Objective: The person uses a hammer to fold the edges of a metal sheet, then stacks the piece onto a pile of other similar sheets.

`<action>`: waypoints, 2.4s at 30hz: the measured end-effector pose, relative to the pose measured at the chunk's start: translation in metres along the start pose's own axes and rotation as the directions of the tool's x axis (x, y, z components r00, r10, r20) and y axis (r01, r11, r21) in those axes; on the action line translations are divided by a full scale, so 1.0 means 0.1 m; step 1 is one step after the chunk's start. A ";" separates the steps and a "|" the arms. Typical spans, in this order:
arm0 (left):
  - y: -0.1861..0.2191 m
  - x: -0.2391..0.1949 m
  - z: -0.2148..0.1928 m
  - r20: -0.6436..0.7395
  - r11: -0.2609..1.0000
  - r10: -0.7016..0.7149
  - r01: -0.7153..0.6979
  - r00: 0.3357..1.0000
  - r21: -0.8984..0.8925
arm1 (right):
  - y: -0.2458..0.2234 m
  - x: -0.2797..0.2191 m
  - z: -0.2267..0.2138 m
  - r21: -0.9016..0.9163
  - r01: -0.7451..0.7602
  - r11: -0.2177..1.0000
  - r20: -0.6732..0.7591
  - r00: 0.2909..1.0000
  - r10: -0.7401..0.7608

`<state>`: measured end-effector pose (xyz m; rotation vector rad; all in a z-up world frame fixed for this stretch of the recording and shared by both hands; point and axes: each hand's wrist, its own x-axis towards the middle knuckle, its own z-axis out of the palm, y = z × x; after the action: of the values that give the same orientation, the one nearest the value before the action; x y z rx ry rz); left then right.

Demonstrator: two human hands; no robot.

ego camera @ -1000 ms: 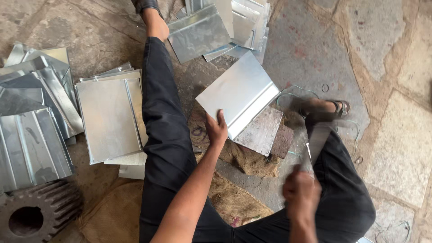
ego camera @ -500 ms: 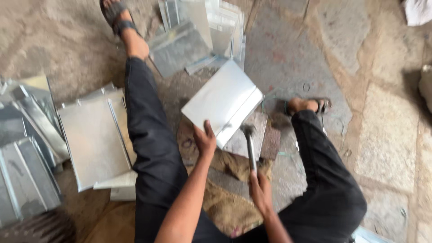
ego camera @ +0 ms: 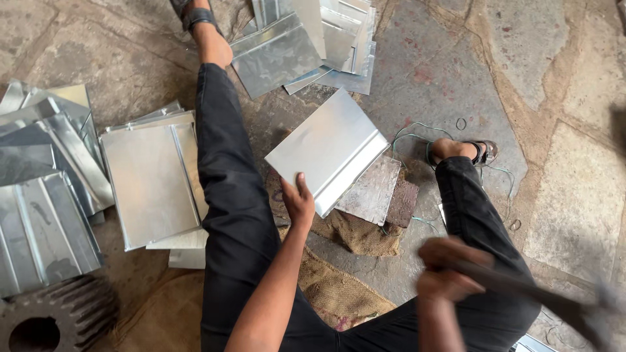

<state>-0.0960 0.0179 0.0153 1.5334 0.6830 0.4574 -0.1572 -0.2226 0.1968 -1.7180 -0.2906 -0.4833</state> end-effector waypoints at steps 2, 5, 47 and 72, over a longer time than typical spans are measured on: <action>-0.02 -0.04 -0.02 0.034 0.999 -0.029 0.028 0.999 0.024 | 0.19 -0.27 0.16 -0.664 -0.376 0.646 0.089 0.818 0.568; 0.01 0.08 0.05 0.061 0.996 0.076 -0.079 0.995 0.046 | 0.14 -0.32 0.21 -0.629 -0.630 0.455 0.011 0.578 0.816; 0.22 0.20 -0.04 -0.115 0.987 0.153 -0.147 0.981 0.062 | 0.01 -0.30 0.14 -0.395 -0.700 0.595 0.057 0.628 0.776; 0.05 0.10 -0.27 -0.045 0.986 0.084 -0.077 0.995 0.147 | -0.71 0.19 -0.37 -0.085 -0.683 0.726 -0.394 0.692 0.605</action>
<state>-0.1053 0.0447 0.0211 1.6965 0.7088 0.5185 -0.1785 -0.2459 0.2733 -1.7795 0.6512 -0.2725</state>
